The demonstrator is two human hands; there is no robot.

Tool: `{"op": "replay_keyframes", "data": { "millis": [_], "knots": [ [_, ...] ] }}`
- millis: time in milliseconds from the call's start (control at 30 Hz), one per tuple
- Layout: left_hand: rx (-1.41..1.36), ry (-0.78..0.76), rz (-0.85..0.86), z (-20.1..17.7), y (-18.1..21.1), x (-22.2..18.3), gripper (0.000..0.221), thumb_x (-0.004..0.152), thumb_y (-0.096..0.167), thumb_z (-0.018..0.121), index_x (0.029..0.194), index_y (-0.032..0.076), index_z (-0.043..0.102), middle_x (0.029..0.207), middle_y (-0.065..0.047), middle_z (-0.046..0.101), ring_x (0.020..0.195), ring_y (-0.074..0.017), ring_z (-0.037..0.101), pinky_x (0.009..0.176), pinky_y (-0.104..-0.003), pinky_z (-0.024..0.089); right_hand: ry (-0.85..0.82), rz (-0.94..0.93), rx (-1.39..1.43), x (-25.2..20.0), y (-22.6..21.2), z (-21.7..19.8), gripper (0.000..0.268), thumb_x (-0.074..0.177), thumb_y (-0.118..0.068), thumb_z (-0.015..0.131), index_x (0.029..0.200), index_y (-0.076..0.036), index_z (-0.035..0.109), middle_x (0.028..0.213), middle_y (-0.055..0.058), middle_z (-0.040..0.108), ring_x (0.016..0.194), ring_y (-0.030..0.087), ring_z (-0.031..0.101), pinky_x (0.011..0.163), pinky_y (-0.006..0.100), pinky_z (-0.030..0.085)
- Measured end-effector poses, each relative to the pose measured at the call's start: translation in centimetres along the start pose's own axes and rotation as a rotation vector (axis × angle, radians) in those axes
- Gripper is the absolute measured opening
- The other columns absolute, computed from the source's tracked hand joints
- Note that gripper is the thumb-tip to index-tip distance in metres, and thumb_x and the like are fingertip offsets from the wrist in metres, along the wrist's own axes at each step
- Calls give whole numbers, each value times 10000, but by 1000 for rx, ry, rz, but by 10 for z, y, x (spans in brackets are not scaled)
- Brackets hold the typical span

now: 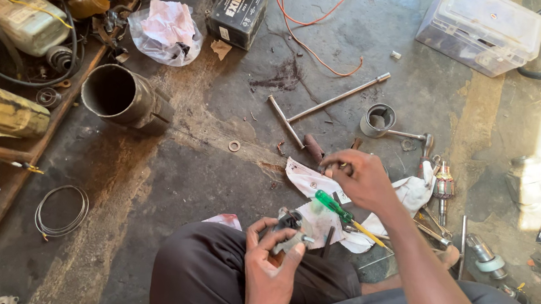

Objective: The person sits on the floor and uses a screwdriver to adjust internal components of a small cylindrical electrical part. They then use pliers to manipulate wires and a green-handled screwdriver to further adjust the assembly.

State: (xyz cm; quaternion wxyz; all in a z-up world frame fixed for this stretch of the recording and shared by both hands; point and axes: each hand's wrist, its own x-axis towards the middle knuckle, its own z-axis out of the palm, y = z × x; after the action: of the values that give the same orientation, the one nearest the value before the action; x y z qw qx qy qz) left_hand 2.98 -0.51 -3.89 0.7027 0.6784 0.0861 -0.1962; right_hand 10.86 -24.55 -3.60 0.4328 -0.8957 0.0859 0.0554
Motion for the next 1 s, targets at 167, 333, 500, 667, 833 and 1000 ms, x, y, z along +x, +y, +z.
{"op": "replay_keyframes", "data": {
  "millis": [167,333,500,667,833,1000],
  "knots": [
    [-225,41,-3,-2,-5,8,270,818,65,757,1055,-63,748,1339,-73,466,1087,-155,628,915,-309,520,-336,-264,236,-49,-41,-15,223,856,-187,756,1023,-46,798,842,38,758,782,142,716,698,330,573],
    [-196,37,-3,-6,-9,5,282,823,98,762,1060,-54,756,1316,-72,497,1104,-144,598,923,-297,500,-366,-353,361,-62,-52,7,174,852,-108,769,997,-16,791,878,72,746,810,170,682,737,326,547],
    [-202,29,-21,-8,-4,7,278,814,100,765,1044,-56,763,1302,-63,520,1174,-143,573,979,-297,475,-349,-321,390,-63,-51,15,183,849,-76,735,1008,-10,798,889,82,721,813,178,678,715,310,562],
    [-233,6,-29,-10,-4,7,294,808,102,777,1044,-71,753,1294,-73,539,1187,-154,565,991,-306,457,-281,-422,373,-64,-44,17,165,911,-139,736,1004,-7,773,895,69,739,827,167,696,742,304,552],
    [-346,-6,-60,-10,-6,8,323,805,91,778,1066,-93,731,1302,-72,520,1194,-155,559,1000,-309,453,-273,-406,357,-61,-44,16,180,873,-146,777,979,0,772,885,75,748,801,174,705,702,313,565],
    [-380,-15,-93,-11,-7,9,332,809,99,778,1065,-106,719,1306,-69,509,1172,-161,567,991,-321,471,-232,-438,319,-63,-50,16,168,867,-78,741,1019,-17,778,914,77,744,778,175,730,661,312,589]
  ]
}}
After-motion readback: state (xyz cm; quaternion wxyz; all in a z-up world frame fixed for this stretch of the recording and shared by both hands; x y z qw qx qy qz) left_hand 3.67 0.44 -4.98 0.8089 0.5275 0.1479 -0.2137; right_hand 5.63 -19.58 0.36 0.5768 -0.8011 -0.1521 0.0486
